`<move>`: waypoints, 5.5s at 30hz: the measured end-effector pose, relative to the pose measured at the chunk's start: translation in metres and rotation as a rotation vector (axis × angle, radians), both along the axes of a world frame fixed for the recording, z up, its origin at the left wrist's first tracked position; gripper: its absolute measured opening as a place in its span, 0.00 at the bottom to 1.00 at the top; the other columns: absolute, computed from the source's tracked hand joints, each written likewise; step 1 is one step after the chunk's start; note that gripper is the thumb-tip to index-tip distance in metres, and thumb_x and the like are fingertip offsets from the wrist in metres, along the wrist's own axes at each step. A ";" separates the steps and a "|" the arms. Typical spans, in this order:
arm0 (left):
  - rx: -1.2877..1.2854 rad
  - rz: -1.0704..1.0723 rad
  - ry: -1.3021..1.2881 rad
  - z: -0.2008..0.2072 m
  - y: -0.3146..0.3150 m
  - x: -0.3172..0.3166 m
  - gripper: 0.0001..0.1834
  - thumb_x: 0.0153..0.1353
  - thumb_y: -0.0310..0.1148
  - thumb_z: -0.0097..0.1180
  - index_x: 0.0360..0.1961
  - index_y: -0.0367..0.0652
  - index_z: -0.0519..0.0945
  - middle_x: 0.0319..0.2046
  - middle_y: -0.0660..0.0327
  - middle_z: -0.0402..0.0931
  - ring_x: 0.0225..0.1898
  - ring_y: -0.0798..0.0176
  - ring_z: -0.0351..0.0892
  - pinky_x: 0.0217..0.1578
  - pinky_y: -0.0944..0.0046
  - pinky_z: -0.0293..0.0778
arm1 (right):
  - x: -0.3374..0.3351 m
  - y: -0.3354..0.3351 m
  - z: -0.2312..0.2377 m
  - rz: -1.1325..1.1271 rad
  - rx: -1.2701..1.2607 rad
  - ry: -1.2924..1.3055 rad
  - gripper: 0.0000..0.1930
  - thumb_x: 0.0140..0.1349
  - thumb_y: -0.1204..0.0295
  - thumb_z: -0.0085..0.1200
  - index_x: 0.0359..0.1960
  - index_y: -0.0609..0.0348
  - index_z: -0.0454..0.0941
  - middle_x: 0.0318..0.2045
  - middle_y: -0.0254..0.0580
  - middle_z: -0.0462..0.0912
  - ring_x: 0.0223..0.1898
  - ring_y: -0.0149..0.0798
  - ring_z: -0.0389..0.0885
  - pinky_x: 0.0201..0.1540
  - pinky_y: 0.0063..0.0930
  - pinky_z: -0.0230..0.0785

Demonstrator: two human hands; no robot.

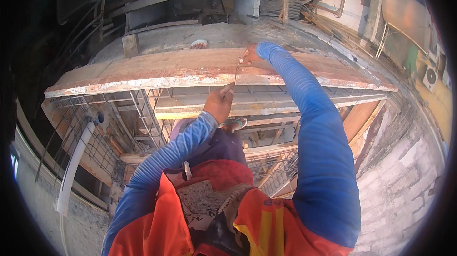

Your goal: The person works on a construction site, assembling and securing wooden formwork for a concrete structure. They use a hammer to drive nails into wooden beams and adjust metal rebar, while navigating the scaffolding and wooden planks.

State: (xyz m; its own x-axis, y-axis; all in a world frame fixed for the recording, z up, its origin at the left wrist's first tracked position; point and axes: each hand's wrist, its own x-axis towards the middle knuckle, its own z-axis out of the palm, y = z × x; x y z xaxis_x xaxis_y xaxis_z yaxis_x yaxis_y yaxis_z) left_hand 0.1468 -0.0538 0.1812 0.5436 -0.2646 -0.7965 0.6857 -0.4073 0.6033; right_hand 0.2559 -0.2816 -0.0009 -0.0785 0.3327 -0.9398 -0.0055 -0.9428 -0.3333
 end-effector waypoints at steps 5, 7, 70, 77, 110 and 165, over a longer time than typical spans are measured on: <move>-0.009 0.036 -0.034 -0.007 0.000 -0.007 0.23 0.64 0.37 0.45 0.57 0.39 0.75 0.16 0.45 0.68 0.19 0.56 0.72 0.28 0.57 0.69 | -0.011 0.002 0.069 -0.062 0.057 -0.103 0.22 0.65 0.51 0.46 0.36 0.55 0.83 0.36 0.47 0.85 0.41 0.49 0.82 0.49 0.43 0.71; -0.015 0.048 -0.038 -0.004 -0.001 -0.007 0.23 0.64 0.37 0.45 0.57 0.38 0.75 0.16 0.45 0.68 0.19 0.55 0.72 0.28 0.57 0.69 | -0.001 0.024 0.105 0.149 0.138 -0.162 0.19 0.64 0.56 0.46 0.36 0.57 0.83 0.36 0.49 0.85 0.40 0.52 0.82 0.48 0.45 0.71; -0.567 -1.593 -0.833 -0.078 -0.057 0.116 0.13 0.59 0.38 0.57 0.32 0.37 0.75 0.32 0.51 0.70 0.39 0.46 0.76 0.40 0.48 0.72 | -0.257 0.113 0.258 -1.925 0.104 -0.322 0.16 0.70 0.62 0.41 0.41 0.61 0.76 0.19 0.32 0.65 0.21 0.28 0.65 0.28 0.28 0.62; -0.466 -1.288 -0.700 -0.082 -0.038 0.102 0.14 0.61 0.37 0.58 0.44 0.42 0.78 0.47 0.52 0.75 0.48 0.46 0.77 0.49 0.51 0.73 | -0.215 0.071 0.281 -2.750 0.499 0.148 0.13 0.73 0.65 0.38 0.41 0.61 0.71 0.17 0.21 0.51 0.17 0.18 0.48 0.19 0.18 0.45; -0.327 -0.974 -0.950 -0.093 -0.034 0.019 0.11 0.64 0.26 0.53 0.46 0.40 0.80 0.48 0.49 0.72 0.50 0.48 0.75 0.48 0.55 0.75 | -0.402 0.096 0.151 -1.645 -0.413 -0.720 0.14 0.69 0.61 0.42 0.35 0.56 0.76 0.31 0.53 0.81 0.36 0.57 0.80 0.40 0.49 0.70; 0.643 -0.596 -1.693 -0.125 0.021 -0.194 0.32 0.55 0.59 0.54 0.63 0.72 0.70 0.27 0.65 0.72 0.28 0.60 0.74 0.31 0.60 0.75 | -0.405 0.099 -0.061 -1.204 0.796 -1.683 0.08 0.68 0.73 0.49 0.43 0.64 0.76 0.26 0.54 0.81 0.27 0.56 0.82 0.27 0.39 0.72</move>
